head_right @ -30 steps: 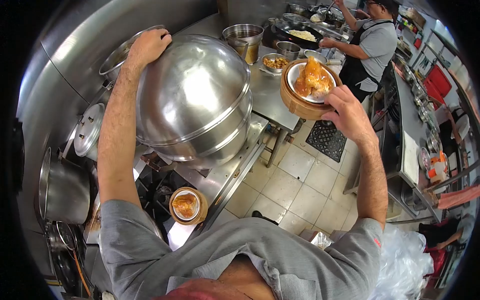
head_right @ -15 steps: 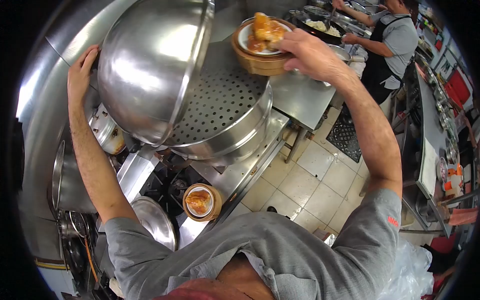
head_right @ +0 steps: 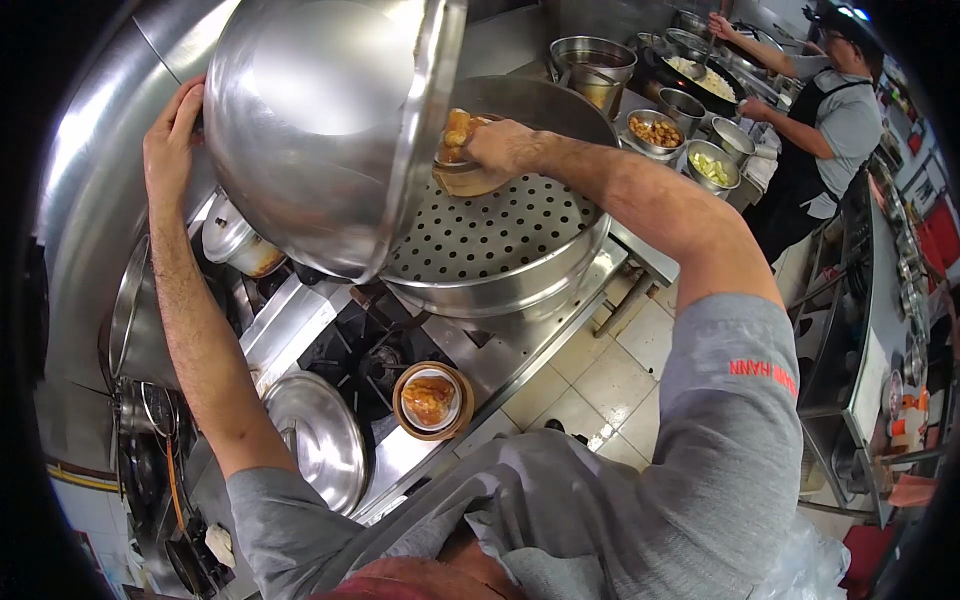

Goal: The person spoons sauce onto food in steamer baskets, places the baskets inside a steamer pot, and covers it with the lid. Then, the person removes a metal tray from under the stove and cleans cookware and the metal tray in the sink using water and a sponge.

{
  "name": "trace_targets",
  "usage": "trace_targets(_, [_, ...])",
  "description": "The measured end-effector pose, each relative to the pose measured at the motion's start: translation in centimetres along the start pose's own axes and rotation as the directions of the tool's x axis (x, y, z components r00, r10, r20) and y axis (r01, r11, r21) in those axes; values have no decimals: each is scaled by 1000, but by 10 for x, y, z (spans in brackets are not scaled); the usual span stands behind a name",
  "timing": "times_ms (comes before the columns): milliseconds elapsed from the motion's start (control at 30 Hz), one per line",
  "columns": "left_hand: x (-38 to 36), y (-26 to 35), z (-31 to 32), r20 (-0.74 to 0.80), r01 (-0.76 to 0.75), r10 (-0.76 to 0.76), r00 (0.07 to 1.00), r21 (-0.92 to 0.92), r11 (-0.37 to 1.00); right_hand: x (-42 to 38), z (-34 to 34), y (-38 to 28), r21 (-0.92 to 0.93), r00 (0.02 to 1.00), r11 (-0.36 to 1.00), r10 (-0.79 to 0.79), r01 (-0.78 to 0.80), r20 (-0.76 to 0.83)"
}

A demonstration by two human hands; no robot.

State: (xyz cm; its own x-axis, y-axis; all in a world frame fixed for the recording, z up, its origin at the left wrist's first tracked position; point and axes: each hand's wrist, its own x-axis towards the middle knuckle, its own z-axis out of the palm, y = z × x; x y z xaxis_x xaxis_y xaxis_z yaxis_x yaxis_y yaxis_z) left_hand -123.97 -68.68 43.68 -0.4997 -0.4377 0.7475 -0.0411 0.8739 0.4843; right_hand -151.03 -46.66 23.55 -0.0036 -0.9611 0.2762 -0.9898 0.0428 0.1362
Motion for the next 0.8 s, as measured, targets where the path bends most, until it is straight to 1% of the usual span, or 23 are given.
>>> trace_targets(67, [-1, 1, 1, 2, -28, 29, 1000, -16, 999, 15, -2, -1, -40, 984, 999, -3, 10, 176])
trace_targets(133, [0, 0, 2, -1, -22, 22, 1000, -24, 999, 19, -1, -11, -68, 984, 996, 74, -63, 163])
trace_targets(167, [0, -1, 2, -4, -17, 17, 1000, -31, 999, 30, 24, 1, -109, 997, 993, 46, -39, 60])
trace_targets(233, [1, -6, 3, -23, -22, 22, 1000, -29, 999, 46, 35, 11, -150, 999, 988, 17, -23, -40])
trace_targets(267, [2, -8, 4, -41, -30, 29, 999, -30, 999, 53, 25, 11, -139, 986, 989, 63, -41, 153])
trace_targets(333, [6, -13, 2, -28, -21, 20, 999, -36, 999, 53, 1, 11, -133, 932, 988, 115, -73, 344])
trace_targets(367, [7, -15, 2, -17, -6, 6, 1000, -36, 999, 49, -20, 6, -61, 941, 990, 140, -128, 309])
trace_targets(433, [7, -15, 3, -14, -1, 1, 1000, -35, 999, 16, -118, -57, 104, 901, 910, 373, -402, 220])
trace_targets(467, [7, -15, 2, -25, 4, -4, 1000, -26, 1000, 2, -114, -53, 145, 962, 955, 269, -259, -56])
trace_targets(500, [9, -19, 2, -18, -11, 11, 1000, -13, 1000, -19, -126, -72, 225, 957, 960, 214, -168, -197])
trace_targets(533, [11, -23, 1, -8, -1, 1, 1000, -14, 1000, -44, -137, -103, 297, 927, 952, 170, -68, -334])
trace_targets(567, [13, -27, 1, -20, -26, 25, 999, -18, 1000, -68, -127, -119, 278, 936, 948, -51, 155, -350])
trace_targets(600, [14, -30, 1, -33, -47, 46, 998, -19, 999, -91, -117, -153, 304, 948, 930, -114, 207, -296])
trace_targets(633, [16, -33, 3, -36, -44, 42, 998, -35, 998, -110, -92, -184, 406, 969, 894, -103, 189, -225])
trace_targets(667, [20, -39, 2, -3, -64, 64, 998, -62, 996, -125, -59, -210, 507, 984, 846, -101, 164, -149])
trace_targets(733, [38, -71, 0, 40, -103, 108, 993, -94, 990, -145, 16, -256, 580, 997, 811, -45, 72, -61])
trace_targets(767, [33, -54, 11, -74, -495, 495, 866, 25, 869, -151, 48, -270, 616, 997, 785, -59, 71, -40])
trace_targets(800, [37, -59, 10, -53, -513, 514, 856, 35, 858, -156, 77, -281, 613, 998, 788, -46, 57, -33])
